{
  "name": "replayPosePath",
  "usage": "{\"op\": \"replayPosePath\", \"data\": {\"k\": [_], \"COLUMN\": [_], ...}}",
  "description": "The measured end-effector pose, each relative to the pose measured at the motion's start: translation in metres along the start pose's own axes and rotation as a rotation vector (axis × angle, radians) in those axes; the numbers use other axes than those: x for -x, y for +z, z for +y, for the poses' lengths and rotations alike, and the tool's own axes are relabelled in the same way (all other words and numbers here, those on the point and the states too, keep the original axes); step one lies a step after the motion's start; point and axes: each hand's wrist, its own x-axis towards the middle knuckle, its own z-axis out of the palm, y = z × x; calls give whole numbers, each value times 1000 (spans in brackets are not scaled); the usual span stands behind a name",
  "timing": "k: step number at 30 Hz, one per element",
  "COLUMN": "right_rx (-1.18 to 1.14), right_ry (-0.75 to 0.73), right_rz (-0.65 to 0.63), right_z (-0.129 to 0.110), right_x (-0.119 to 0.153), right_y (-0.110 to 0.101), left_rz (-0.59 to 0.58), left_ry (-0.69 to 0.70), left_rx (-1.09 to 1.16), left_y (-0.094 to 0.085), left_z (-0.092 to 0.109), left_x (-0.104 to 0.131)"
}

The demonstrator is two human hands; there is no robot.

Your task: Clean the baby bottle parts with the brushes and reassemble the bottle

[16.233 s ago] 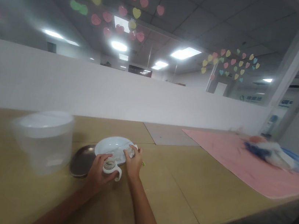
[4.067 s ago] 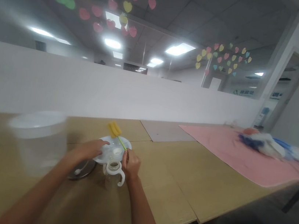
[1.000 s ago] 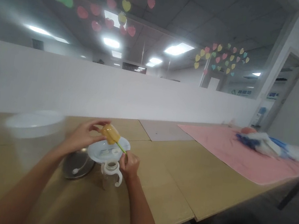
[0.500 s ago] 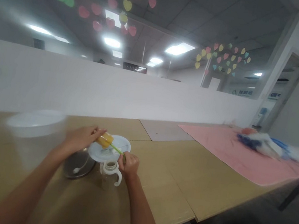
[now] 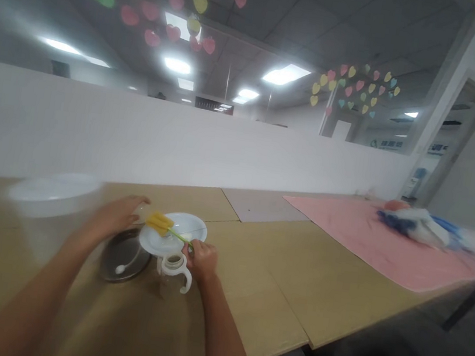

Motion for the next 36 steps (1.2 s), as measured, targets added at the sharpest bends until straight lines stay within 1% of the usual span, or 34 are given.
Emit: {"op": "replayPosePath", "data": {"k": [3, 6, 8, 11, 14, 17, 20, 23, 27, 31, 33, 36], "right_rx": [-9, -12, -6, -2, -11, -14, -10, -4, -5, -18, -21, -27], "right_ry": [14, 127, 192, 197, 158, 148, 160, 165, 166, 173, 175, 181], "right_rz": [-3, 25, 39, 36, 21, 19, 18, 10, 4, 6, 8, 6], "right_z": [1, 3, 4, 5, 4, 3, 2, 2, 2, 2, 2, 2], "right_x": [0, 0, 0, 1, 0, -1, -2, -2, -2, -2, -2, -1], "right_y": [0, 1, 1, 2, 1, -1, -3, -3, -3, -3, -3, -3], "left_rz": [-96, -175, -217, -264, -289, -289, -303, -319, -302, -295, -327, -384], "left_ry": [-18, -63, -86, -104, -109, -118, -117, -94, -35, 79, 152, 213], "left_rx": [-57, -118, -130, -133, -135, -143, -140, -127, -111, -66, -32, -14], "left_y": [5, 13, 21, 36, 49, 57, 60, 59, 52, 46, 49, 59], "left_z": [-10, -18, -22, -25, -25, -24, -24, -24, -16, 5, 15, 25], "left_x": [-1, -2, -4, -9, -13, -16, -14, -13, -13, -15, -15, -14]}}
